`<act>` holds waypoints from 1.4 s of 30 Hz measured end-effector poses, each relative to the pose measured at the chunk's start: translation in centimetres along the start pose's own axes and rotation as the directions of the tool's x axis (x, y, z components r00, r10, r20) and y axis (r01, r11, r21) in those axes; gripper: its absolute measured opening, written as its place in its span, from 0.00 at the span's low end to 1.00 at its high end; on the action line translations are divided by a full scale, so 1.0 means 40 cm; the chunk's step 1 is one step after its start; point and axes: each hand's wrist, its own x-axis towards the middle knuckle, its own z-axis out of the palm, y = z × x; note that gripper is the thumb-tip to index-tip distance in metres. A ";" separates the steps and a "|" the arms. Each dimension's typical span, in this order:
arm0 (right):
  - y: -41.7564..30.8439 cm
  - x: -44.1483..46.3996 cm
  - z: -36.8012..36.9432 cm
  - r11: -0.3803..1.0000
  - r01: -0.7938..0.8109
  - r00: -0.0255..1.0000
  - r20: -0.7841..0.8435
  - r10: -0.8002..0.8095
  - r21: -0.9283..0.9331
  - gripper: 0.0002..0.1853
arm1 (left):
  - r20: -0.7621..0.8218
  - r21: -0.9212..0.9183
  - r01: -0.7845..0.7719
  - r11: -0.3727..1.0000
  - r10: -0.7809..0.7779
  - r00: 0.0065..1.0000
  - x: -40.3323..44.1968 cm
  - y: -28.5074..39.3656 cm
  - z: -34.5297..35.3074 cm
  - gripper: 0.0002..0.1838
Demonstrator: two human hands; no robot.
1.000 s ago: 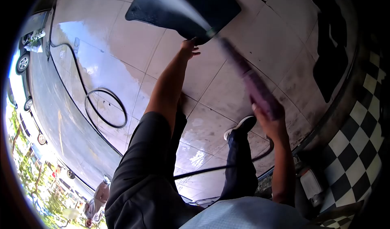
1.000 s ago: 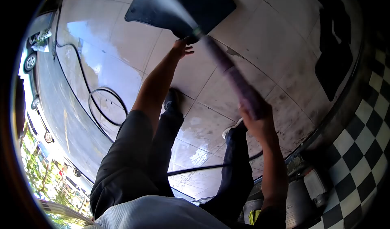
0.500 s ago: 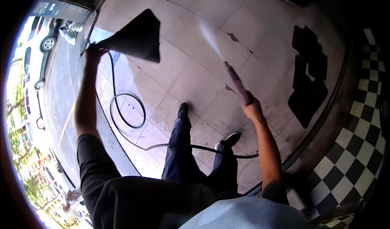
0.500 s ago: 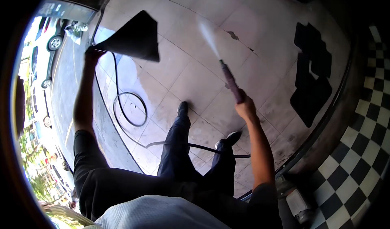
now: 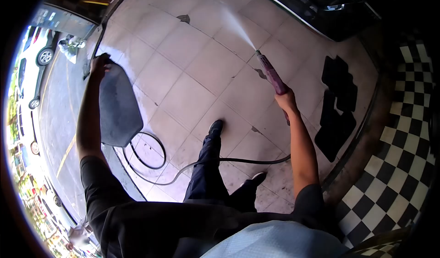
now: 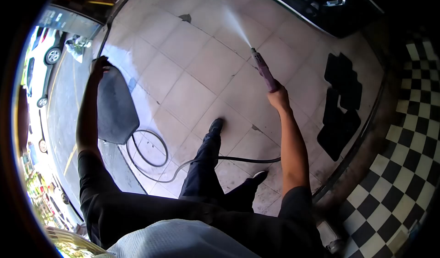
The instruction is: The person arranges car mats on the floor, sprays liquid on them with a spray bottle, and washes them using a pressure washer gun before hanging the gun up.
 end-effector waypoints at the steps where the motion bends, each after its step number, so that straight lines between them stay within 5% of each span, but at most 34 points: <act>1: 0.005 0.001 -0.013 0.999 -0.040 0.999 -0.006 0.040 -0.003 0.22 | 0.031 0.079 0.021 0.997 -0.023 0.999 0.097 0.000 0.073 0.14; 3: 0.023 -0.003 -0.041 0.993 -0.121 0.992 -0.033 0.121 0.003 0.23 | 0.119 0.324 -0.023 0.946 -0.016 0.993 0.232 0.068 0.264 0.20; 5: 0.050 -0.015 -0.063 0.994 -0.109 0.994 -0.017 0.109 0.002 0.24 | 0.310 0.547 -0.330 0.770 0.180 0.934 0.344 0.110 0.521 0.28; 7: 0.136 -0.064 -0.077 0.997 -0.055 0.997 -0.056 0.057 0.051 0.24 | 0.005 0.579 -0.079 0.811 0.094 0.996 0.259 0.135 0.820 0.45; 8: 0.179 -0.072 -0.084 0.990 -0.124 0.990 -0.057 0.128 0.070 0.23 | 0.267 0.292 -0.214 0.932 0.136 0.954 0.248 -0.057 1.048 0.38; 9: 0.213 -0.086 -0.090 0.978 -0.190 0.976 -0.093 0.198 0.087 0.22 | 0.528 -0.115 -0.129 0.985 0.170 0.832 0.235 -0.241 1.273 0.32; 10: 0.250 -0.103 -0.096 0.961 -0.257 0.954 -0.132 0.270 0.107 0.20 | 0.731 -0.345 0.116 0.931 0.189 0.656 0.203 -0.394 1.481 0.27; 13: 0.431 -0.171 -0.143 0.829 -0.475 0.850 -0.089 0.519 0.295 0.08 | 0.897 0.265 0.076 0.961 -0.274 0.346 -0.573 -0.276 1.404 0.30; 14: 0.480 -0.210 -0.175 0.754 -0.515 0.794 -0.105 0.599 0.407 0.08 | 0.916 0.324 -0.371 0.870 -0.191 0.352 -0.660 -0.519 1.451 0.33; 15: 0.533 -0.256 -0.204 0.667 -0.535 0.734 -0.105 0.671 0.518 0.07 | 0.952 0.237 -0.493 0.837 -0.098 0.291 -0.775 -0.413 1.311 0.33; 16: 0.620 -0.304 -0.240 0.593 -0.553 0.684 -0.088 0.724 0.585 0.07 | 0.953 -0.025 -0.561 0.828 0.189 0.238 -0.793 -0.674 1.282 0.31; 17: 0.664 -0.361 -0.289 0.547 -0.580 0.631 -0.092 0.770 0.603 0.07 | 0.914 0.198 -0.495 0.846 0.022 0.404 -0.824 -0.576 1.158 0.31; 18: 0.703 -0.415 -0.339 0.470 -0.587 0.552 -0.098 0.828 0.660 0.06 | 0.773 0.505 -0.287 0.814 -0.279 0.569 -0.812 -0.698 1.060 0.32; 19: 0.856 -0.467 -0.338 0.440 -0.588 0.528 -0.090 0.844 0.679 0.05 | 0.677 0.684 -0.348 0.641 -0.382 0.629 -0.792 -0.734 0.929 0.37; 20: 0.927 -0.516 -0.376 0.345 -0.519 0.496 -0.053 0.867 0.782 0.05 | 0.553 0.814 -0.222 0.537 -0.598 0.580 -0.793 -0.854 0.833 0.42; 21: 0.939 -0.546 -0.415 0.236 -0.498 0.425 -0.002 0.905 0.835 0.06 | 0.506 0.807 0.015 0.591 -0.703 0.499 -0.826 -0.979 0.715 0.45; 22: 1.016 -0.573 -0.441 0.187 -0.470 0.387 0.011 0.922 0.863 0.06 | 0.522 0.767 0.204 0.609 -0.776 0.353 -0.889 -0.882 0.666 0.44; 24: 1.106 -0.596 -0.503 0.162 -0.452 0.326 -0.006 0.945 0.877 0.08 | 0.396 0.742 0.303 0.598 -0.756 0.522 -1.003 -0.795 0.692 0.41; 25: 1.186 -0.601 -0.509 0.187 -0.458 0.333 -0.027 0.943 0.869 0.08 | 0.417 0.785 0.260 0.562 -0.790 0.450 -1.004 -0.779 0.706 0.41; 27: 1.348 -0.651 -0.506 0.224 -0.466 0.328 -0.069 0.942 0.856 0.09 | 0.557 0.772 -0.279 0.571 -0.395 0.731 -1.091 -0.678 0.739 0.41; 31: 1.392 -0.696 -0.621 0.188 -0.610 0.271 -0.021 0.962 0.770 0.09 | 0.391 0.836 -0.091 0.541 -0.472 0.790 -1.243 -0.366 0.879 0.37; 33: 1.411 -0.726 -0.655 0.180 -0.588 0.257 -0.029 0.966 0.789 0.08 | 0.553 0.750 -0.355 0.558 -0.235 0.800 -1.282 -0.315 0.909 0.35; 36: 1.445 -0.730 -0.710 0.214 -0.551 0.232 -0.097 0.968 0.807 0.09 | 0.457 0.823 -0.207 0.528 -0.400 0.795 -1.328 -0.233 0.996 0.35; 37: 1.452 -0.727 -0.722 0.228 -0.539 0.223 -0.123 0.967 0.811 0.09 | 0.520 0.785 -0.293 0.546 -0.321 0.792 -1.355 -0.199 1.026 0.35; 39: 1.453 -0.706 -0.744 0.291 -0.596 0.363 -0.072 0.929 0.748 0.10 | 0.506 0.791 -0.289 0.539 -0.312 0.804 -1.349 -0.214 1.051 0.35; 42: 1.407 -0.630 -0.742 0.339 -0.582 0.408 -0.095 0.908 0.739 0.08 | 0.586 0.748 -0.409 0.522 -0.233 0.776 -1.348 -0.200 1.078 0.32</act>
